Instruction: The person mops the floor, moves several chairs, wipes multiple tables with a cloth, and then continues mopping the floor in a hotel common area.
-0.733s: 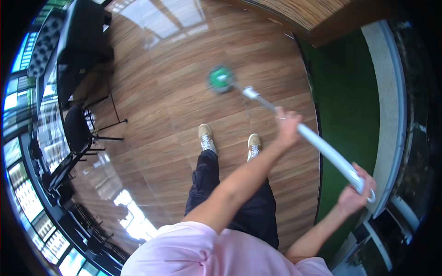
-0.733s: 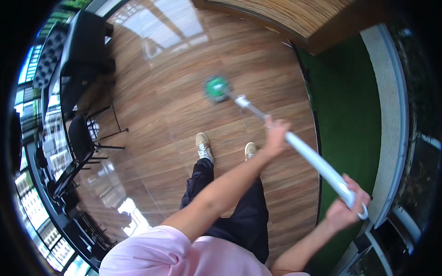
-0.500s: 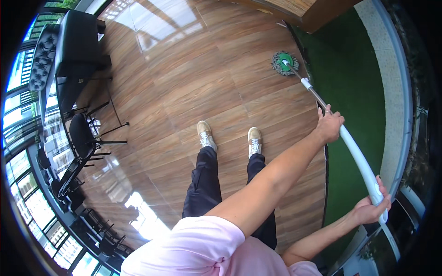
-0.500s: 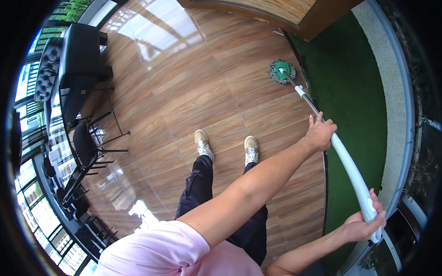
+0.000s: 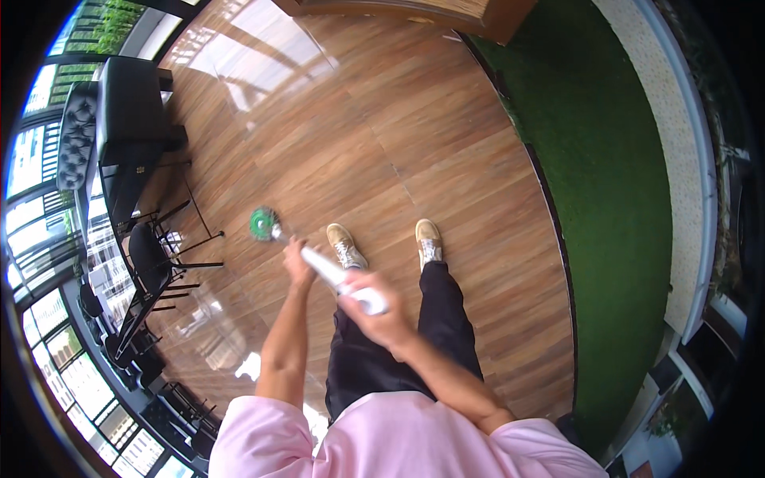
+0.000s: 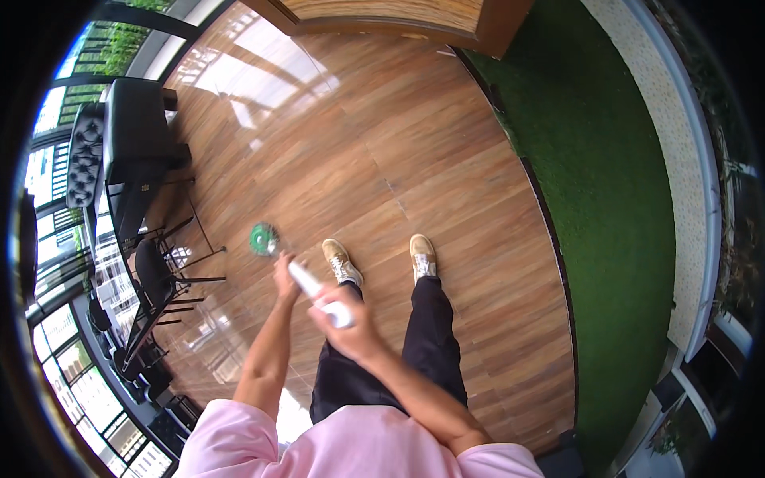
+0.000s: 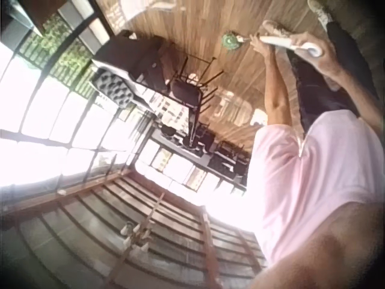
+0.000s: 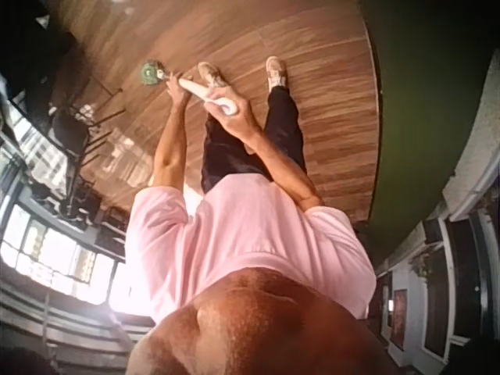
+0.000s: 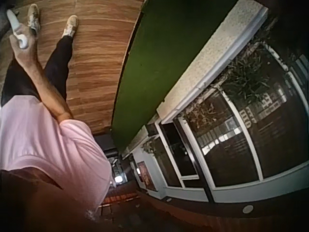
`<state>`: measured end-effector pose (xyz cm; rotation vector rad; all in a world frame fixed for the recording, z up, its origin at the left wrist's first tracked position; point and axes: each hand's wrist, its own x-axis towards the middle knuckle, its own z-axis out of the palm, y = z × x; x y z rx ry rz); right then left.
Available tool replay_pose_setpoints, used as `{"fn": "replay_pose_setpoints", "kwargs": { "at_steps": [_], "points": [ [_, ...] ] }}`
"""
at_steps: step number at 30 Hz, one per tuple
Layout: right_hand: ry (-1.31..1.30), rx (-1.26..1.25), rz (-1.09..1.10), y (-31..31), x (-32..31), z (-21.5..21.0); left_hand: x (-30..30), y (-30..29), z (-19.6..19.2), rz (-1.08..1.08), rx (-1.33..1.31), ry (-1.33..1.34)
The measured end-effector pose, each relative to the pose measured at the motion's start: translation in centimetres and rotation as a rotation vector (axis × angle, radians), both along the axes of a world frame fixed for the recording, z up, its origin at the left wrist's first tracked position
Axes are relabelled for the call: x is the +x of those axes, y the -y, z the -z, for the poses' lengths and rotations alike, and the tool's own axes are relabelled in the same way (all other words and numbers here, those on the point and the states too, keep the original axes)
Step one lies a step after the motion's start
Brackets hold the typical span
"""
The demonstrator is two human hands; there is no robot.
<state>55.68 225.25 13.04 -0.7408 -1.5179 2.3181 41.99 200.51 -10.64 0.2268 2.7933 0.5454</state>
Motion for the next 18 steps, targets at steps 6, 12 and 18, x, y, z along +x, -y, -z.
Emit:
{"fn": "replay_pose_setpoints", "kwargs": {
  "at_steps": [6, 12, 18],
  "points": [
    [0.187, 0.499, 0.679, -24.9, 19.1, -9.8, 15.9, -38.1, -9.2, 0.536, 0.395, 0.162],
    [0.199, 0.883, 1.061, -26.1, 27.0, -15.1, 22.7, -51.5, -15.3, 0.847, 0.616, 0.473],
    [0.146, 0.696, 0.956, -21.8, 23.2, -15.8, 19.4, -40.5, -15.5, 0.714, 0.573, 0.338]
  ]
}}
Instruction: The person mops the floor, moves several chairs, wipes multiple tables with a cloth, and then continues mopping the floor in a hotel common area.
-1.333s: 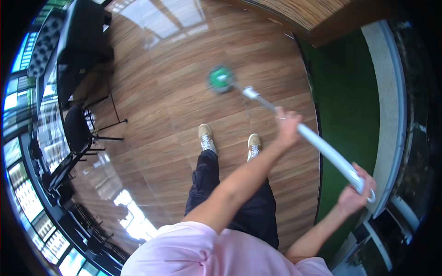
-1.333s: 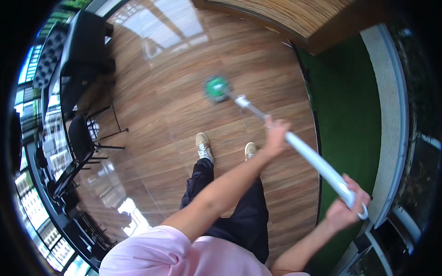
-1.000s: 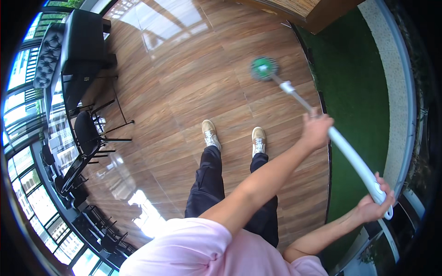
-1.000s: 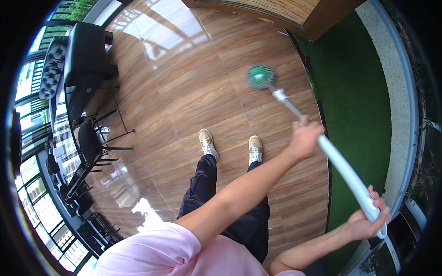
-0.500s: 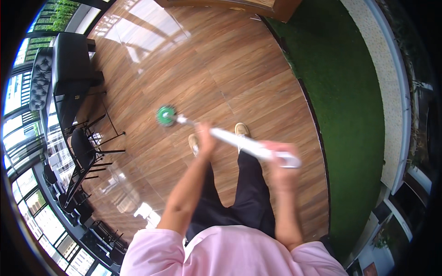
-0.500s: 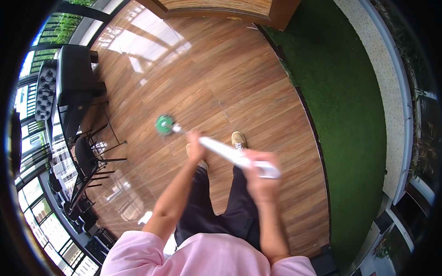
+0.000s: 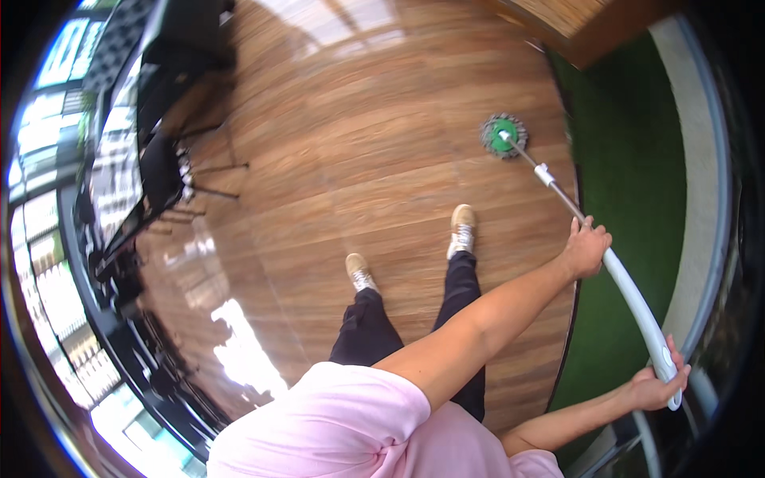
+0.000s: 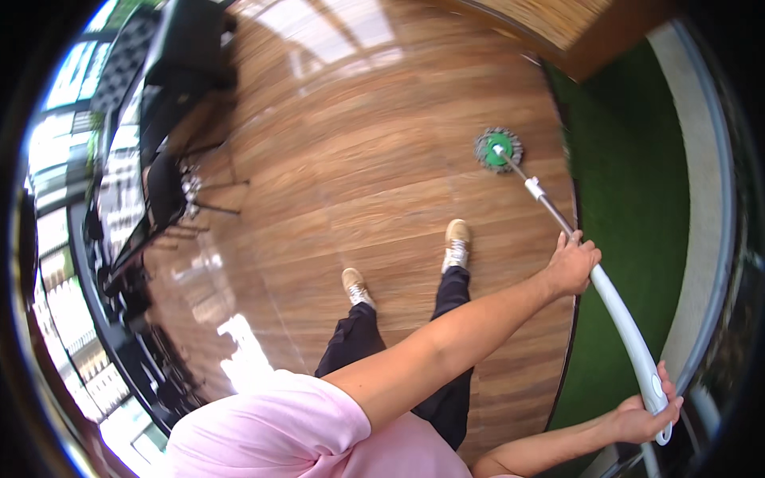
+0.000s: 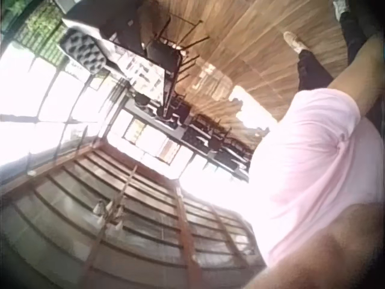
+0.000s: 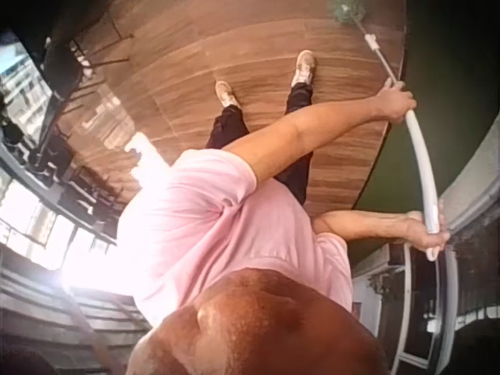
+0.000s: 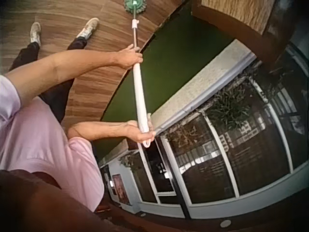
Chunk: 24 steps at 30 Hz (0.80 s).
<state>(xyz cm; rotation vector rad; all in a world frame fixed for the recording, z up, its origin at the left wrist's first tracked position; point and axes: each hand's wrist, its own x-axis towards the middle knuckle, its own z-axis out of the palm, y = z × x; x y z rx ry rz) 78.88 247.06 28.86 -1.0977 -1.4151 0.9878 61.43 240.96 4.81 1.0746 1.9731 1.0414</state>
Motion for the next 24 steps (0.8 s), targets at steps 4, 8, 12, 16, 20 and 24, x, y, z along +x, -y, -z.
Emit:
{"fn": "replay_pose_setpoints", "kwargs": {
  "at_steps": [4, 8, 12, 16, 20, 24],
  "points": [
    [-0.050, -0.045, -0.411, 11.4, -10.2, 3.6, -7.0, 19.3, 2.1, -0.414, 0.017, -0.092],
    [-0.191, -0.177, -0.740, 35.5, -23.2, 9.2, -14.3, 47.3, 6.2, -0.736, -0.036, -0.227],
    [-0.189, -0.274, -1.206, 59.8, -26.6, 14.2, -17.0, 75.7, 10.9, -0.850, -0.184, -0.363],
    [0.001, -0.577, -1.432, 76.4, -25.8, 18.8, -15.6, 94.6, 13.3, -1.069, -0.694, -0.345],
    [0.178, -0.454, -1.220, 73.5, -24.0, 15.1, -13.4, 89.9, 10.6, -1.210, -0.259, -0.049],
    [-0.112, -0.183, -0.983, 69.3, -20.7, 9.2, -8.3, 81.7, 5.3, -0.938, -0.177, -0.152]
  ]
}}
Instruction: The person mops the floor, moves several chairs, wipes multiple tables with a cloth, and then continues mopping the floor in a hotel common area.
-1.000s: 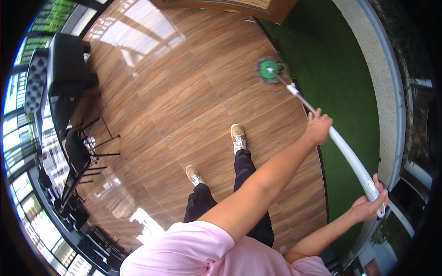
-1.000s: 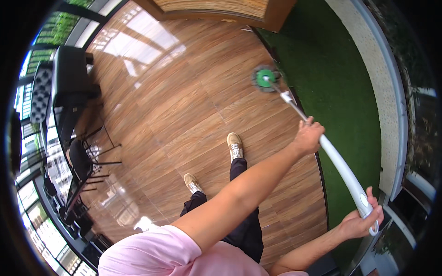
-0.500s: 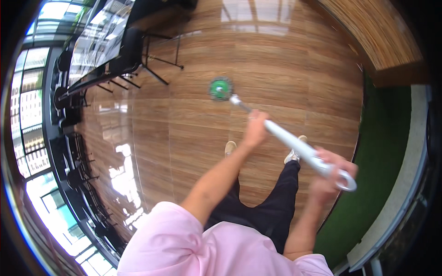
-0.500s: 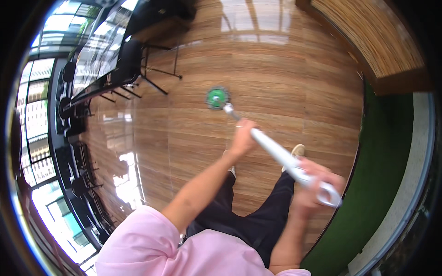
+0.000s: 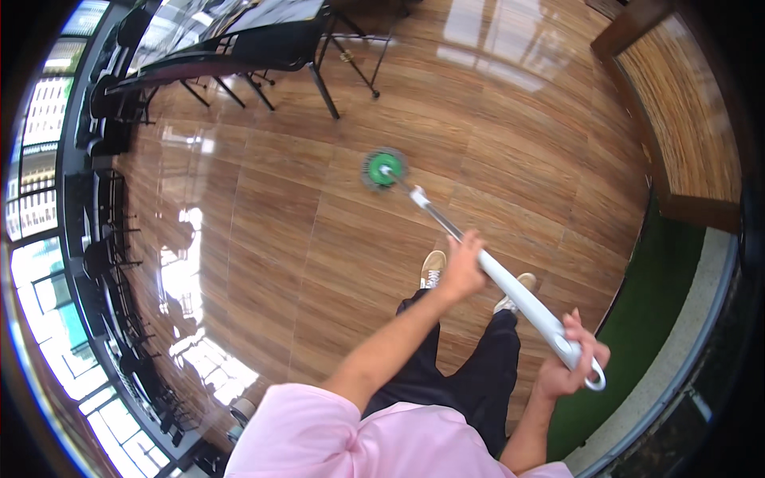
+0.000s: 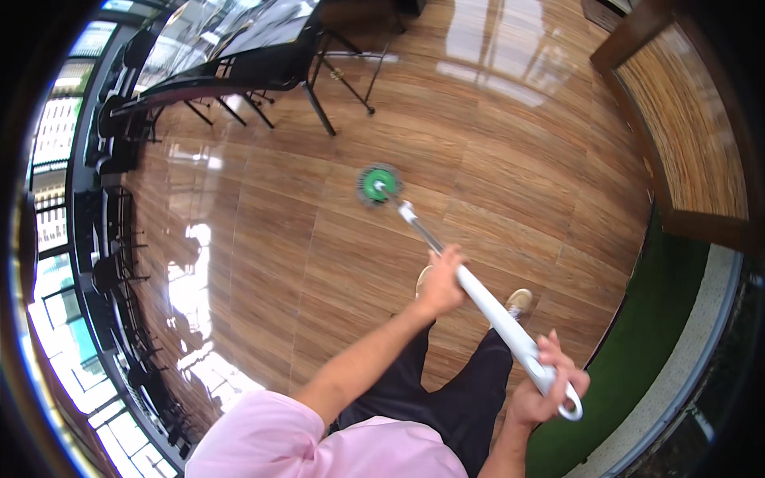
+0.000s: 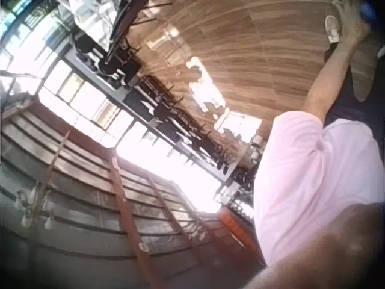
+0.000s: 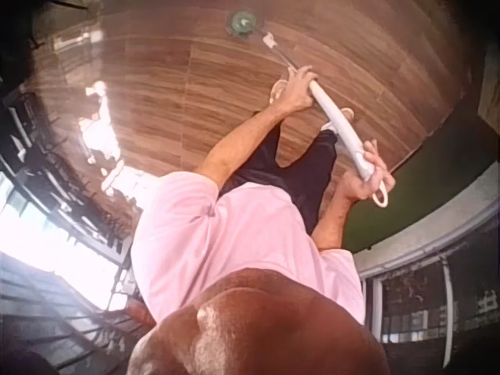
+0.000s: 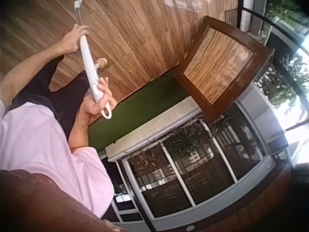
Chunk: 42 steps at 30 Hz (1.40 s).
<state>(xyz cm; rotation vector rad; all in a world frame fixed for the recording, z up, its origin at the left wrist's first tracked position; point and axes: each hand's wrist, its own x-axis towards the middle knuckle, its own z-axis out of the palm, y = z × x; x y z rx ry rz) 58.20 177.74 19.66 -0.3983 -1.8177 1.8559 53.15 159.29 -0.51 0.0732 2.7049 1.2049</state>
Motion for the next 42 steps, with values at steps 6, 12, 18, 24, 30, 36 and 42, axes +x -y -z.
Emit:
{"fn": "replay_pose_setpoints", "kwargs": {
  "at_steps": [6, 12, 18, 24, 30, 36, 42],
  "points": [
    [-0.082, -0.177, -0.181, 13.4, -3.6, 4.5, -4.0, 13.5, 1.6, -0.153, -0.053, 0.033],
    [0.201, -0.309, -0.595, 26.8, -6.4, 8.6, -6.5, 32.0, 8.4, -0.485, -0.398, -0.060],
    [0.137, -0.041, -0.268, 10.9, 0.8, 2.7, -3.4, 9.6, 1.6, -0.223, -0.043, 0.074],
    [0.268, -0.108, -0.233, 13.7, 3.5, 9.1, -5.4, 13.3, 7.8, -0.076, -0.220, 0.079],
    [0.090, -0.066, -0.339, 24.0, -7.1, 17.1, -18.8, 23.6, 10.6, -0.617, 0.712, 0.621],
    [0.172, -0.005, -0.300, 18.3, -4.7, 12.8, -15.0, 16.6, 5.3, -0.300, 0.271, 0.582],
    [0.368, 0.039, -0.143, 5.1, 6.4, 1.3, -2.5, 1.7, 2.7, -0.023, 0.138, 0.121]
  ]
}}
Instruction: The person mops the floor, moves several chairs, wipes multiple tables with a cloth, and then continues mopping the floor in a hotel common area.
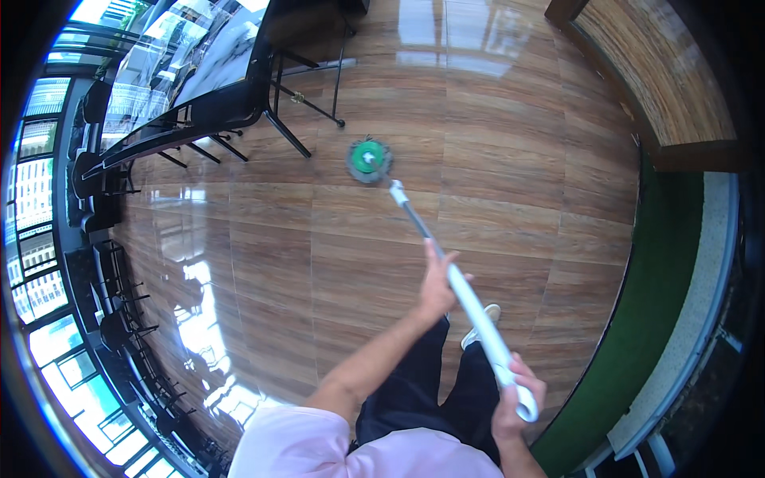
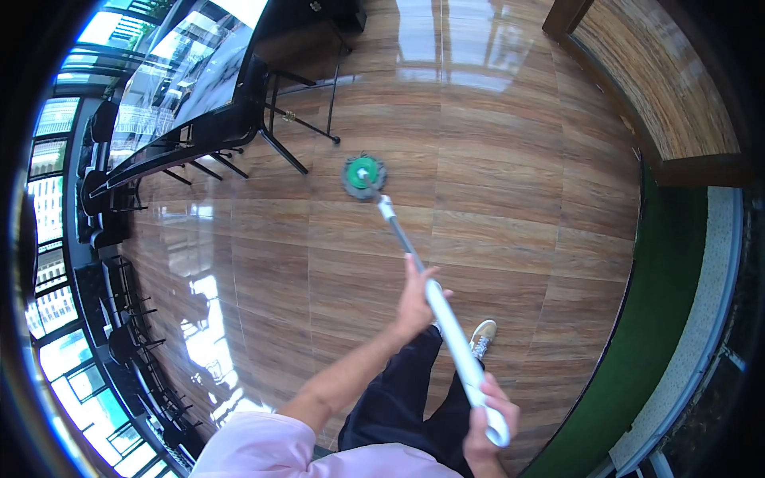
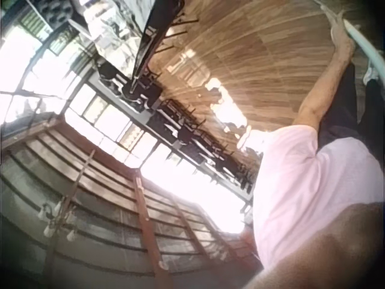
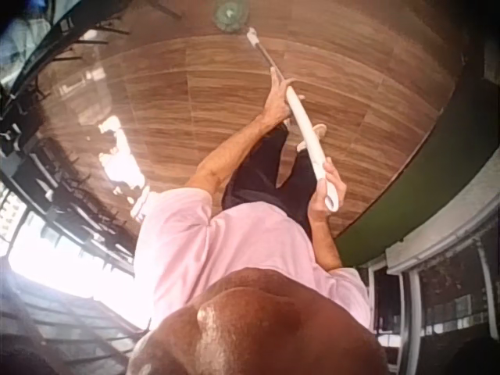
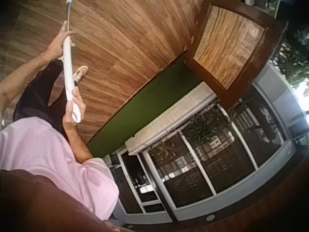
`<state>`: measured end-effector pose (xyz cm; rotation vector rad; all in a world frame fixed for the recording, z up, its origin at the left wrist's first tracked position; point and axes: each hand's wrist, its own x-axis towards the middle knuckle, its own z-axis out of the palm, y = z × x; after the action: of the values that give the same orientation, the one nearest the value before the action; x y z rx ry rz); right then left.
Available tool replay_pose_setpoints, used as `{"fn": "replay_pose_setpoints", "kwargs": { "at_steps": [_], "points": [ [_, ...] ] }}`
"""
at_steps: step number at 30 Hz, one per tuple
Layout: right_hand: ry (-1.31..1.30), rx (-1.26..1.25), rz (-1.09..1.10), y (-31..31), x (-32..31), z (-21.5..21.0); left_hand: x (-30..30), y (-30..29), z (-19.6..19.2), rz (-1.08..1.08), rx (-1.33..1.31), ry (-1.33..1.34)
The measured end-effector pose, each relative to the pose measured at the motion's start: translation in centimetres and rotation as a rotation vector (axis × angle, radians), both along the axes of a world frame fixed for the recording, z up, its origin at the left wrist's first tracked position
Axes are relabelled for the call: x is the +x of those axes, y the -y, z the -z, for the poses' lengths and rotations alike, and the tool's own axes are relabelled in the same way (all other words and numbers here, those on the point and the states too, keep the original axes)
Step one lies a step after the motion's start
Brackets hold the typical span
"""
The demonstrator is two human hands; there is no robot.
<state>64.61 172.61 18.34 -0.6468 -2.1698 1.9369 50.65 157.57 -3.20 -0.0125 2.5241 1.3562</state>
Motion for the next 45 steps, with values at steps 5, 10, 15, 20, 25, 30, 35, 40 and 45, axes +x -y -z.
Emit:
{"fn": "replay_pose_setpoints", "kwargs": {
  "at_steps": [5, 10, 15, 20, 25, 30, 35, 40, 45],
  "points": [
    [-0.087, -0.012, 0.307, -3.5, -4.9, 3.8, -7.9, -5.4, 3.3, 0.267, -0.027, -0.115],
    [-0.081, -0.407, 0.275, -5.5, -19.8, 15.3, -22.6, -1.8, 9.2, 0.312, -0.539, 0.122],
    [-0.056, -0.494, 0.097, -6.0, -25.1, 24.3, -27.4, 2.2, 13.8, 0.405, -0.567, 0.194],
    [-0.186, -0.506, 0.429, -12.4, -14.7, 24.6, -18.2, -6.6, 11.9, 0.565, -0.313, 0.125],
    [-0.094, -0.612, 0.345, -6.3, -21.6, 28.1, -13.3, -6.2, 10.0, 0.336, -0.077, 0.144],
    [-0.035, -0.421, 0.202, -5.1, -28.7, 33.7, -2.1, -0.3, 6.8, 0.377, -0.012, 0.293],
    [0.047, -0.107, 0.192, -15.6, -19.2, 25.5, 10.9, 12.7, 0.7, 0.204, -0.145, 0.498],
    [0.032, -0.101, 0.126, -11.8, -18.8, 19.3, 12.6, 9.9, -0.8, 0.163, -0.145, 0.527],
    [-0.090, -0.343, 0.237, -6.0, -18.2, 21.2, 1.2, -0.5, 2.5, 0.103, -0.126, 0.094]
  ]
}}
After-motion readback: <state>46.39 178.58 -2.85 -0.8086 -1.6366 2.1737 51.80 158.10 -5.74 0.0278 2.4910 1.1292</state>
